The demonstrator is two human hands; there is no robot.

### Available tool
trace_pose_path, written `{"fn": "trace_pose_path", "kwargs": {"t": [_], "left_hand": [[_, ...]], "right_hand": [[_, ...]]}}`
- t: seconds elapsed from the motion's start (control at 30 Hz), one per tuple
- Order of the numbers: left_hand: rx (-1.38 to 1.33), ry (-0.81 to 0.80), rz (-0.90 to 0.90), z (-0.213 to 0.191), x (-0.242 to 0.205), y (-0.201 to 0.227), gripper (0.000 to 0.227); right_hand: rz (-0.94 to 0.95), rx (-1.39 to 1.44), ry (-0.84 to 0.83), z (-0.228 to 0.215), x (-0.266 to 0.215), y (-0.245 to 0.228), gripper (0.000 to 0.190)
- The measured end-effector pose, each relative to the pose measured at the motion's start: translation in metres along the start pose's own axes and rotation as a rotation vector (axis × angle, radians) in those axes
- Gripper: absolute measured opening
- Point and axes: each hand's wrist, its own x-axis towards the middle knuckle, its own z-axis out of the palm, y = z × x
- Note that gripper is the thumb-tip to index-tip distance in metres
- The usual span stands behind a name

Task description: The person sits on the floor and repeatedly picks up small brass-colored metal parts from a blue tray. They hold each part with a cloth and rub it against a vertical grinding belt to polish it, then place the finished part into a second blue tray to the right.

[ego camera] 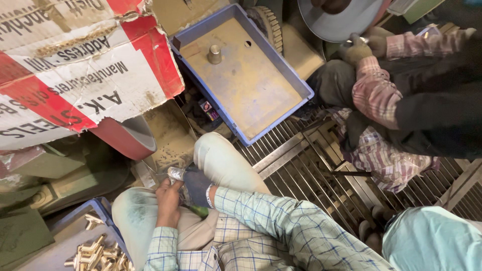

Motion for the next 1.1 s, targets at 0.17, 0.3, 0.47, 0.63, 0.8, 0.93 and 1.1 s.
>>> {"fn": "trace_pose_path", "kwargs": {"t": [0.17, 0.3, 0.47, 0.63, 0.8, 0.93, 1.1], "left_hand": [[-0.017, -0.006, -0.009, 0.001, -0.001, 0.002, 0.024], [0.016, -0.004, 0.002, -0.001, 0.002, -0.001, 0.026], [0.036, 0.001, 0.011, 0.003, -0.004, 0.006, 0.025], [0.035, -0.006, 0.005, 0.004, -0.007, 0.011, 0.024], [0.023, 0.002, 0.000, 0.002, -0.005, 0.006, 0.024], [0.001, -0.005, 0.002, 0.001, -0.002, 0.003, 0.025], [0.012, -0.002, 0.009, -0.001, 0.001, -0.001, 0.024]], "right_hand": [[-0.247, -0.378, 0.063, 0.000, 0.012, 0.031, 0.020], [-0.028, -0.080, 0.037, -0.002, 0.010, 0.030, 0.021], [0.127, 0.196, 0.017, 0.000, 0.005, 0.016, 0.021], [0.191, 0.335, 0.016, 0.000, 0.000, 0.009, 0.021], [0.221, 0.427, 0.010, 0.003, 0.000, 0.003, 0.022], [0.238, 0.486, -0.001, 0.006, 0.001, 0.003, 0.023], [0.254, 0.544, -0.009, 0.008, 0.008, 0.008, 0.024]]}}
